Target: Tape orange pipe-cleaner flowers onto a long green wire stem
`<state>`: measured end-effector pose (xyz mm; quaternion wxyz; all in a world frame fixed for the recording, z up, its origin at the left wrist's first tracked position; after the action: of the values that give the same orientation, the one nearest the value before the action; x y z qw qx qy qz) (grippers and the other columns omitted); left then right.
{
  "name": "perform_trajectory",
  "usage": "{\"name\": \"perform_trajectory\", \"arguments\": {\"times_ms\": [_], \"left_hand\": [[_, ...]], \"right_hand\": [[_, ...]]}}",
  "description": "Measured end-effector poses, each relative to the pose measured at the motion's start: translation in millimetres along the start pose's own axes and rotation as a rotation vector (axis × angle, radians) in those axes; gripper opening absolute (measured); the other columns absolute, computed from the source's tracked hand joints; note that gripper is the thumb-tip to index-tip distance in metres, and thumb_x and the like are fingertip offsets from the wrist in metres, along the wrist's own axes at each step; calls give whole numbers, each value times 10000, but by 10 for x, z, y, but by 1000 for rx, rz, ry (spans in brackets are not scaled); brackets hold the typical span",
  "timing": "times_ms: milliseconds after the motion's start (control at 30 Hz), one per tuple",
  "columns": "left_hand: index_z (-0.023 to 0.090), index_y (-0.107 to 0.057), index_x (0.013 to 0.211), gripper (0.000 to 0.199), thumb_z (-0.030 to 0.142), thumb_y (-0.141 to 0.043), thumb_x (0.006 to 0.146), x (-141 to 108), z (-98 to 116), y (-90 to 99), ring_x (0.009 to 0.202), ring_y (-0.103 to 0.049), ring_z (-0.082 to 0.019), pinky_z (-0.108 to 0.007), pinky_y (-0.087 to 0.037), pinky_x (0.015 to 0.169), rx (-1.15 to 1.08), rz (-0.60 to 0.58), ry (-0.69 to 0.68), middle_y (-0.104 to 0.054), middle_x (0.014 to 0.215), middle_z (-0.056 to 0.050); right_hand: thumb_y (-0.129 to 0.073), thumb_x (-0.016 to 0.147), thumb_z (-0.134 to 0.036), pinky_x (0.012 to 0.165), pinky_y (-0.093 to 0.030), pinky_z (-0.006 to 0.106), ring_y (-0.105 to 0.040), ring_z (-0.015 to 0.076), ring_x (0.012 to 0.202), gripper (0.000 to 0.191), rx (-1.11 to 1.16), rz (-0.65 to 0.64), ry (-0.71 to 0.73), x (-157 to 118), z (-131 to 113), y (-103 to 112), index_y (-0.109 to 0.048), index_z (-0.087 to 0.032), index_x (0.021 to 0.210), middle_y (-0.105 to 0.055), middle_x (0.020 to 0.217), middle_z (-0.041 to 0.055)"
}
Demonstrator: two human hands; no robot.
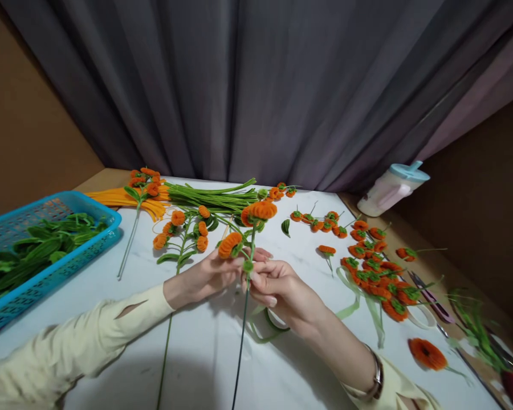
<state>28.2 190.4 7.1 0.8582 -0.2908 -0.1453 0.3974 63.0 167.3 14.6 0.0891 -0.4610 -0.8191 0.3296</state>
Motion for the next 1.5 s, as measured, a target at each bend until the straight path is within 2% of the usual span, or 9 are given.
{"name": "perform_trajectory", "arguments": {"times_ms": [100, 233, 433, 600, 733, 833, 967, 1100, 1500], "left_hand": [[154, -715, 781, 269, 385, -761, 651, 60, 13, -87, 689, -588, -148, -231, -443, 619, 26, -52, 10, -669, 772, -56], [141, -697, 732, 257, 348, -795, 617, 51, 97, -57, 608, -536, -99, -200, -421, 579, 70, 4, 9, -635, 709, -24], [131, -665, 738, 235, 344, -750, 685, -27, 162, -164, 570, -548, -100, -221, -426, 575, 214, -52, 50, -616, 644, -3], [117, -601, 662, 249, 334, -695, 740, -44, 238, -113, 580, -526, -101, -229, -407, 587, 403, 14, -9, -585, 631, 0], [119, -615, 720, 195, 300, -682, 747, -90, 230, -24, 597, -487, -102, -229, -374, 581, 450, 96, 16, -561, 653, 5], [120, -638, 750, 172, 275, -705, 719, -136, 229, 74, 656, -484, -111, -231, -368, 622, 449, 189, 42, -572, 707, -3], [128, -650, 728, 145, 263, -703, 718, -158, 239, 89, 651, -472, -101, -224, -366, 646, 442, 222, 60, -572, 692, 15], [134, -641, 684, 135, 249, -707, 711, -156, 270, 78, 621, -446, -85, -208, -355, 628, 485, 233, 52, -553, 654, 42], [126, -608, 593, 218, 290, -746, 636, -143, 361, 99, 581, -423, -92, -218, -344, 591, 611, 300, 101, -518, 575, 44]], "right_hand": [[-799, 613, -222, 418, -104, 220, -268, 1, 366, 232, 73, -78, -29, 55, 67, -30, -589, -124, 625, -527, 547, -36], [-801, 612, -236, 406, -128, 208, -281, 4, 369, 233, 103, -90, -69, 52, 103, -23, -605, -114, 639, -544, 539, -22], [-791, 604, -175, 406, -170, 190, -288, 4, 369, 191, 168, -122, -74, 36, 134, -37, -621, -134, 682, -578, 555, -16], [-788, 608, -239, 416, -228, 197, -311, 6, 379, 199, 9, -69, -90, 28, 132, 55, -650, -103, 656, -591, 578, -3], [-755, 660, -314, 565, -414, 227, -538, 84, 568, 261, -343, 84, -102, -70, -41, 180, -680, -120, 818, -668, 791, 53], [-739, 679, -286, 722, -476, 305, -613, 173, 796, 255, -778, 212, 35, -179, -381, 192, -672, -164, 892, -684, 922, 62], [-677, 757, -213, 734, -502, 318, -628, 194, 815, 143, -1309, 294, 456, -389, -809, -113, -667, -188, 898, -698, 907, 63], [-560, 835, -96, 683, -520, 260, -637, 162, 750, 128, -1497, 230, 756, -551, -824, -393, -641, -162, 909, -684, 853, 77], [-385, 873, -19, 734, -533, 312, -611, 191, 859, 305, -1649, 58, 854, -562, -675, -465, -588, -150, 1059, -649, 945, 116]]}}
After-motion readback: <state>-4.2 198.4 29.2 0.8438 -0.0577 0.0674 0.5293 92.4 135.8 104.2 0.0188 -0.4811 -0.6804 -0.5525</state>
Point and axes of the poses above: each hand's wrist, its own x-axis towards the middle knuckle, its own y-axis out of the back of the hand, z = x × y, the point moved 10 cm from there along x, towards the middle knuckle
